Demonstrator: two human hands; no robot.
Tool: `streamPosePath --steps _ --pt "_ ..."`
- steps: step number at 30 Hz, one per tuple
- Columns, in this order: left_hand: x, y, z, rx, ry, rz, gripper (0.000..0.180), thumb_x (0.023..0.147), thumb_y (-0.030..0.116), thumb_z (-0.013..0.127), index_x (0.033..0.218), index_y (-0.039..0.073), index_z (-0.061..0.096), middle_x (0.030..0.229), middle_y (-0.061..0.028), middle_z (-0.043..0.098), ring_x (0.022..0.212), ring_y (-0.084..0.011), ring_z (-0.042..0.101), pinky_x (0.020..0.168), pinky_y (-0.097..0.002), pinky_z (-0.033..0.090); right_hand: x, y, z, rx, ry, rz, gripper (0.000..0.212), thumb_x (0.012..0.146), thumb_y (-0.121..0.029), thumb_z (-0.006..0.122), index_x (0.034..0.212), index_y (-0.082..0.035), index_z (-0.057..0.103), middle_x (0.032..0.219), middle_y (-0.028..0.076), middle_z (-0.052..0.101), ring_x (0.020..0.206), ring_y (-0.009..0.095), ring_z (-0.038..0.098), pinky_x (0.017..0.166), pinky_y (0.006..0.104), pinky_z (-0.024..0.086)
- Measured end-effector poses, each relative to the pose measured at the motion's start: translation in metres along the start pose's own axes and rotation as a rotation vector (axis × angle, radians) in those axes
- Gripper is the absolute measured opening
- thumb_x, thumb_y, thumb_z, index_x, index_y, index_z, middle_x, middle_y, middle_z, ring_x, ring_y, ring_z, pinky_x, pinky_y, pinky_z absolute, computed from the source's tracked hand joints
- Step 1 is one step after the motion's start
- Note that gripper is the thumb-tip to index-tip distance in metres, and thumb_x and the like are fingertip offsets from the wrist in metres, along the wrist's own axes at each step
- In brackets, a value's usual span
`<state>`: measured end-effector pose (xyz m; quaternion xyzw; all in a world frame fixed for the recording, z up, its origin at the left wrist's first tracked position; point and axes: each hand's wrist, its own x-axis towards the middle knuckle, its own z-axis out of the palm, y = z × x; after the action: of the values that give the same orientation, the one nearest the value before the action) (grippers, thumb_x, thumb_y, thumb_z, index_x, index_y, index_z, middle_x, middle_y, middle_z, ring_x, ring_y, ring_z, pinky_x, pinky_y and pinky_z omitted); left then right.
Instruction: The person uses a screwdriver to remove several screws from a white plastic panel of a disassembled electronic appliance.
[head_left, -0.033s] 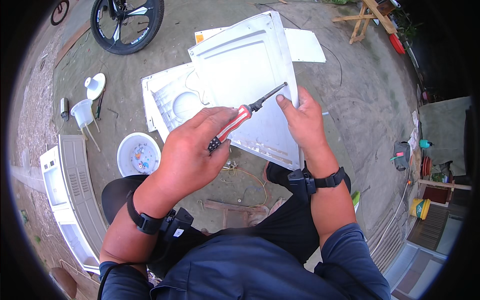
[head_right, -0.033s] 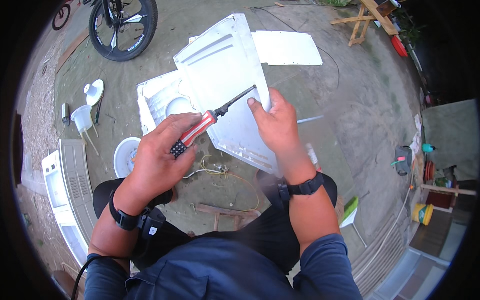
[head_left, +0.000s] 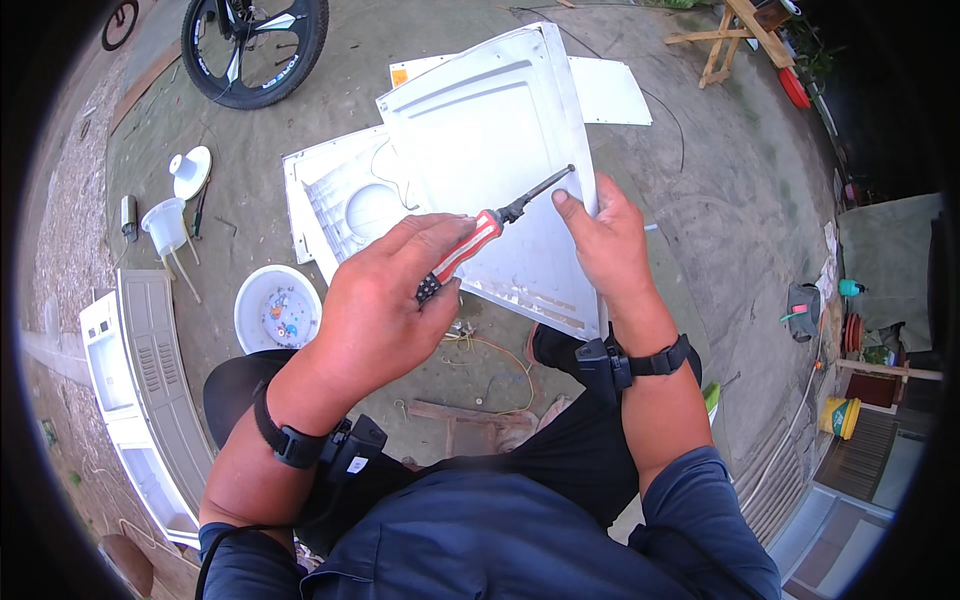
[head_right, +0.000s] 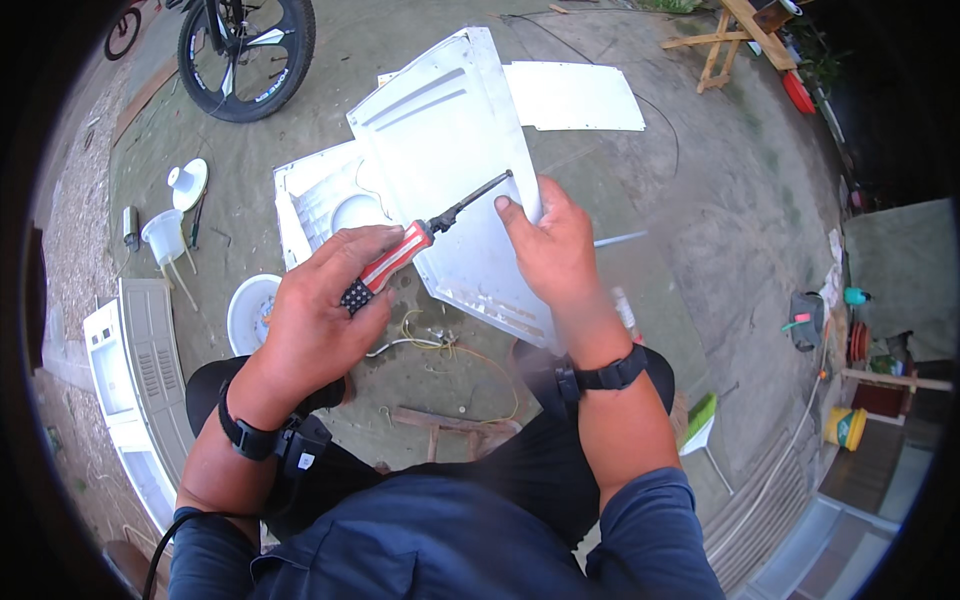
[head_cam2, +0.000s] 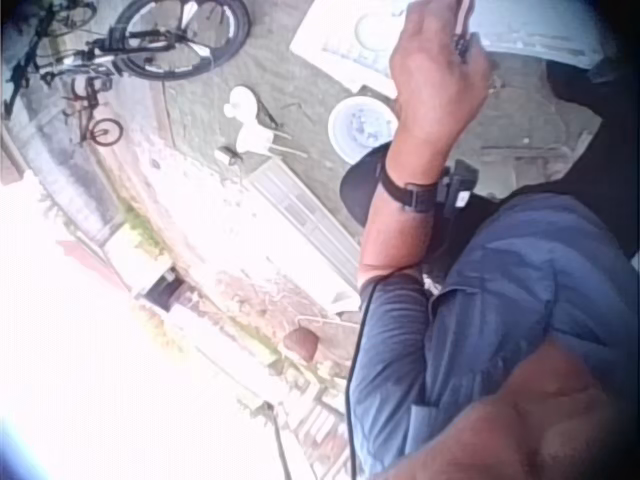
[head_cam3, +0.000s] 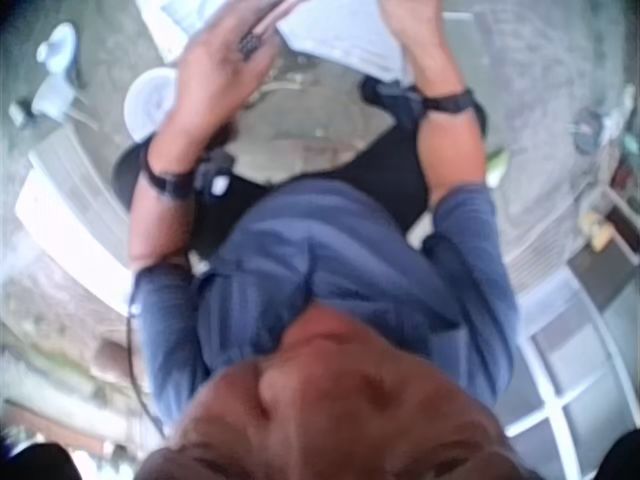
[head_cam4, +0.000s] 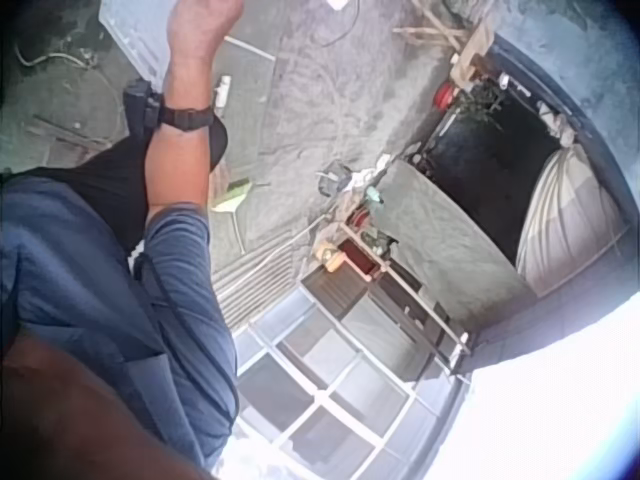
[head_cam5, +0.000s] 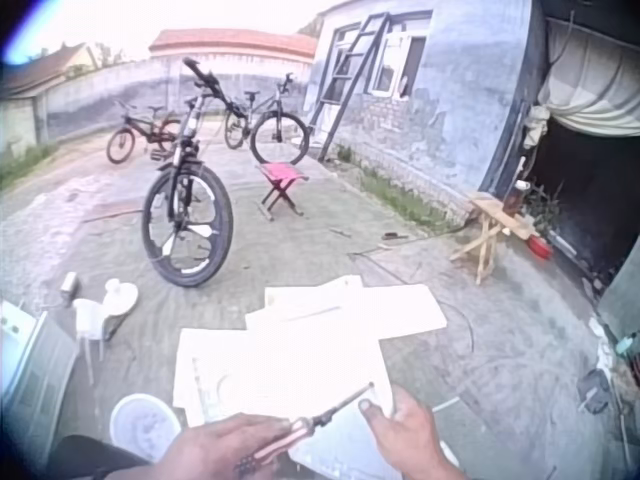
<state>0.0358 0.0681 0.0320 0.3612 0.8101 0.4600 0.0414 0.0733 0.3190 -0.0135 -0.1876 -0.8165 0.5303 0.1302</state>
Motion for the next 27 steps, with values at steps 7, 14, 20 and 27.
streamPosePath --steps 7,14,20,27 --pt "0.001 0.000 0.002 0.193 0.008 0.038 0.047 0.080 0.000 0.070 0.126 0.006 0.064 0.109 -0.0153 0.064 0.091 -0.0357 0.068 0.077 -0.0415 0.056 0.000 0.000 0.000 -0.012 -0.003 -0.023 0.027 0.094 -0.019 0.068 0.112 0.000 0.066 0.088 0.012 0.073 0.080 0.017 0.068 0.074 0.0350 0.053" --pt "-0.003 -0.003 -0.007 0.117 0.008 -0.064 0.045 0.082 0.005 0.074 0.126 0.001 0.062 0.100 -0.0150 0.064 0.087 -0.0273 0.067 0.073 -0.0362 0.054 -0.003 -0.005 0.002 -0.332 0.036 -0.103 0.027 0.093 -0.020 0.069 0.110 0.000 0.065 0.085 0.020 0.069 0.075 0.028 0.067 0.072 0.0386 0.052" --pt "0.004 -0.009 -0.001 -0.562 -0.161 -0.540 0.045 0.090 0.015 0.072 0.128 -0.004 0.056 0.113 -0.0198 0.066 0.099 -0.0245 0.067 0.080 -0.0358 0.055 -0.003 -0.002 -0.004 -0.262 0.014 -0.046 0.026 0.092 -0.018 0.068 0.112 0.000 0.065 0.087 0.021 0.069 0.081 0.036 0.068 0.076 0.0396 0.052" --pt "-0.004 -0.011 0.006 0.155 -0.065 -0.120 0.041 0.086 0.012 0.072 0.123 0.005 0.055 0.107 -0.0155 0.057 0.091 -0.0346 0.064 0.069 -0.0442 0.055 -0.004 0.008 -0.001 -0.305 0.002 -0.103 0.023 0.092 -0.015 0.067 0.109 0.001 0.064 0.088 0.022 0.068 0.078 0.034 0.066 0.076 0.0382 0.051"
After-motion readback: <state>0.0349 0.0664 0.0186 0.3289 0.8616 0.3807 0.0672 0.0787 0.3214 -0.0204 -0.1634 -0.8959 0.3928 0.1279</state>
